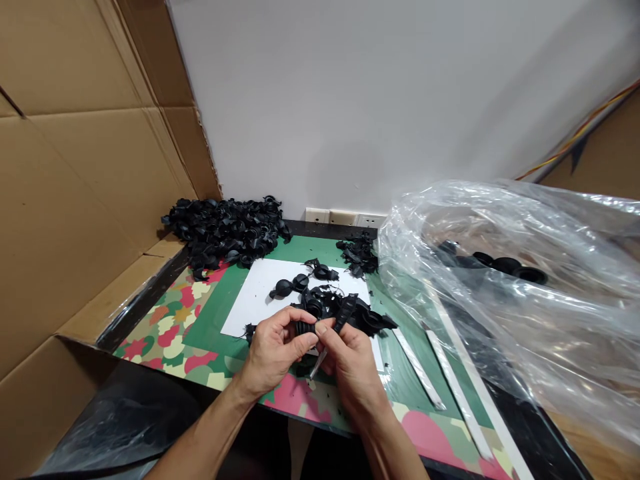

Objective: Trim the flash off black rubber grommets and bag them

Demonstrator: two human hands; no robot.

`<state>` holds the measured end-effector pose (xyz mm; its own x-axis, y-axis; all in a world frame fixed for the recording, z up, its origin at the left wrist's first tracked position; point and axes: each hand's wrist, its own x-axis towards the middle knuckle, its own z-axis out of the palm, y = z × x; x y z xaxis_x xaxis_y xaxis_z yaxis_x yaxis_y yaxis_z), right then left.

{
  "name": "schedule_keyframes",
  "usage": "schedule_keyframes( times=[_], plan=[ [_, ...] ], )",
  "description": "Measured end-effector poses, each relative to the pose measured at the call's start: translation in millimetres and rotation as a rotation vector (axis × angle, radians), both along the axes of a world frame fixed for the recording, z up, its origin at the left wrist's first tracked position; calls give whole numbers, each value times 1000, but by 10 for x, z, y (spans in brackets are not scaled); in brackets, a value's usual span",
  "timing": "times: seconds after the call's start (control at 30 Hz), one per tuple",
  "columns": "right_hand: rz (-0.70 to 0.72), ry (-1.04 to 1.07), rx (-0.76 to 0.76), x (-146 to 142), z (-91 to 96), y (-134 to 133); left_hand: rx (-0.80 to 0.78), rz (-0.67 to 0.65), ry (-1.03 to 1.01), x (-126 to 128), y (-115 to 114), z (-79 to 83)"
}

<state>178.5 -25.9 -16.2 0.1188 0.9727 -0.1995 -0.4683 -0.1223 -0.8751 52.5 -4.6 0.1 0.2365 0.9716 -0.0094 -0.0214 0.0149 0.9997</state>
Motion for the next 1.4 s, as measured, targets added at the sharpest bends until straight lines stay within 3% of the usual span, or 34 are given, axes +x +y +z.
schedule_keyframes(
  times=[0.3,0.63,1.07,1.2,1.3,1.4],
  plan=[
    [-151,-300,479,382,122,-145,-34,-33,19,-62,4,15],
    [-157,-355,555,257,111,-94,-6,-62,27,-81,10,25],
    [-159,-782,859,258,230,-55,1,-43,32,-59,-6,43],
    [-409,-906,876,239,151,-83,-83,-21,26,-52,-24,35],
    [-644,-882,781,284,80,-66,-119,11,29,-62,-21,8],
    [-611,-611,614,311,64,-54,-119,22,22,-78,-10,-18]
  ],
)
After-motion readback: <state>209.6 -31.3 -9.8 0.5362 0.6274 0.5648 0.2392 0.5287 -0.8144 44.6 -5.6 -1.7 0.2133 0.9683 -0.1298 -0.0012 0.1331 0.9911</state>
